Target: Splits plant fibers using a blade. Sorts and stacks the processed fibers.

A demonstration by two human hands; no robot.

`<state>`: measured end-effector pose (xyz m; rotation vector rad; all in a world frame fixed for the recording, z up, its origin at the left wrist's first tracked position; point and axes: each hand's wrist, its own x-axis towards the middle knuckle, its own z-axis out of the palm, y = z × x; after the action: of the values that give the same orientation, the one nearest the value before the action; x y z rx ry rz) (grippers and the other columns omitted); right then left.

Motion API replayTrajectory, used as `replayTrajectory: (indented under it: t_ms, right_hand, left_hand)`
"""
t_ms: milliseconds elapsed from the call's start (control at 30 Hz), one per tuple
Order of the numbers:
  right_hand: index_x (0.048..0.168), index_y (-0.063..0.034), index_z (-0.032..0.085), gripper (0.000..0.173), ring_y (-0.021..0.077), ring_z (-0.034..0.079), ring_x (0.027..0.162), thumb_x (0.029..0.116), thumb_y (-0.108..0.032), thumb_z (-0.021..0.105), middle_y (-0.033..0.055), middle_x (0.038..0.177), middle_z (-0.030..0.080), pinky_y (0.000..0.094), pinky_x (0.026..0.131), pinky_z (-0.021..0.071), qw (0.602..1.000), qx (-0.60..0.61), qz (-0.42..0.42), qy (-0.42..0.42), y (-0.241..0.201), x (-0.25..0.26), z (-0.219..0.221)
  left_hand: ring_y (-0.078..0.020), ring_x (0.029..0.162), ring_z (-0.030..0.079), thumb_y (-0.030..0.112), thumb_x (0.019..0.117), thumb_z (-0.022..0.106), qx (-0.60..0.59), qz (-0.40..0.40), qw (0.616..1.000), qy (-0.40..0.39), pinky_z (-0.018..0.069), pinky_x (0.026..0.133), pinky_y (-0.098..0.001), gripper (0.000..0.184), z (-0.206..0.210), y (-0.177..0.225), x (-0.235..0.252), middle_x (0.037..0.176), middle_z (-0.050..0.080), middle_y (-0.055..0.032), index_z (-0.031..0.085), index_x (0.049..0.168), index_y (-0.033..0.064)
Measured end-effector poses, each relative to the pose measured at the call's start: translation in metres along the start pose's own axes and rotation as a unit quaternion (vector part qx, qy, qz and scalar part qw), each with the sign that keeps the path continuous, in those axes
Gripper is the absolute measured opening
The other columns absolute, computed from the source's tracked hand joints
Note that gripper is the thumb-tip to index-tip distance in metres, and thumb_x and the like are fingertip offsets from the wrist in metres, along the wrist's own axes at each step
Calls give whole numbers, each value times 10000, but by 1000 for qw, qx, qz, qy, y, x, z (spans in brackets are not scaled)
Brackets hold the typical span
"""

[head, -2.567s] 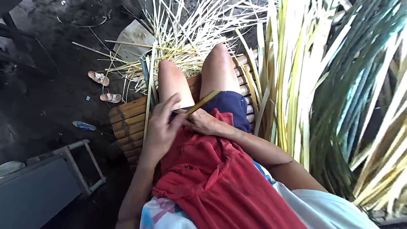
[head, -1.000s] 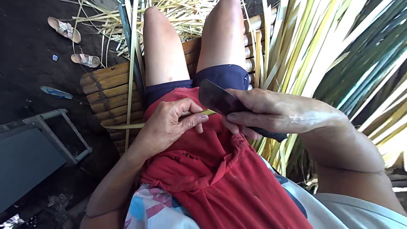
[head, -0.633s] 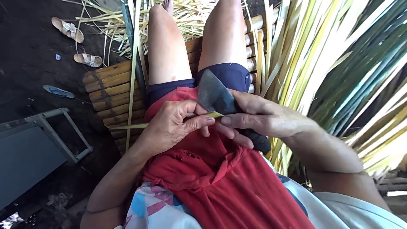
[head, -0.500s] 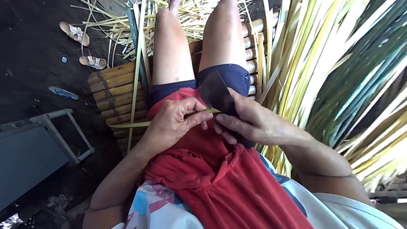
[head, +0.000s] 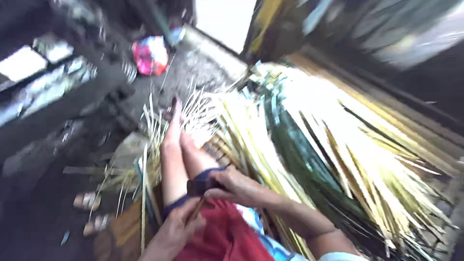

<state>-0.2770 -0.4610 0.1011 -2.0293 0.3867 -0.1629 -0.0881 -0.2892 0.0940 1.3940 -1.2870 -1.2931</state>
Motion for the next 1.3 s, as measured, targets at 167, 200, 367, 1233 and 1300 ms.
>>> replayTrajectory:
  t_ms: [167, 200, 367, 1233, 1300]
  right_hand:
    - [844, 38, 687, 341, 66, 621, 643, 984, -273, 686, 69, 716, 662, 251, 609, 522, 964, 73, -181, 180, -11, -10, -22]
    - [864, 55, 701, 322, 103, 652, 682, 975, -248, 707, 111, 761, 693, 272, 648, 551, 938, 20, -224, 263, -11, -7, -20]
    - [856, 8, 702, 247, 139, 690, 709, 923, -225, 747, 113, 790, 702, 254, 668, 592, 776, -222, -284, 518, 8, 18, -25]
    - [853, 18, 668, 287, 96, 631, 657, 979, -237, 703, 74, 723, 648, 276, 624, 555, 936, -58, -177, 300, 26, 19, -19]
    - [895, -20, 654, 226, 36, 593, 626, 994, -223, 672, 18, 720, 630, 220, 580, 532, 923, -4, -172, 345, 19, -10, -35]
  left_hand:
    - [-4, 976, 686, 688, 997, 345, -114, 185, 975, 42, 567, 899, -256, 563, -9, 0, 89, 1009, 747, 122, 738, 1060, 290]
    - [-71, 941, 698, 580, 1051, 391, -181, 251, 949, 58, 582, 860, -288, 527, -2, -10, 120, 982, 743, 29, 737, 1061, 182]
    - [-59, 841, 643, 523, 1063, 402, -416, 276, 866, -30, 528, 824, -239, 478, 33, 24, 184, 824, 645, 56, 654, 828, 191]
    - [29, 490, 472, 314, 1124, 260, -505, 90, 820, 253, 453, 529, -125, 410, -25, -42, 160, 581, 477, 132, 573, 877, 219]
    - [-16, 502, 490, 326, 1126, 216, -578, 113, 757, 283, 483, 555, -182, 429, -64, -116, 164, 585, 469, 108, 564, 914, 192]
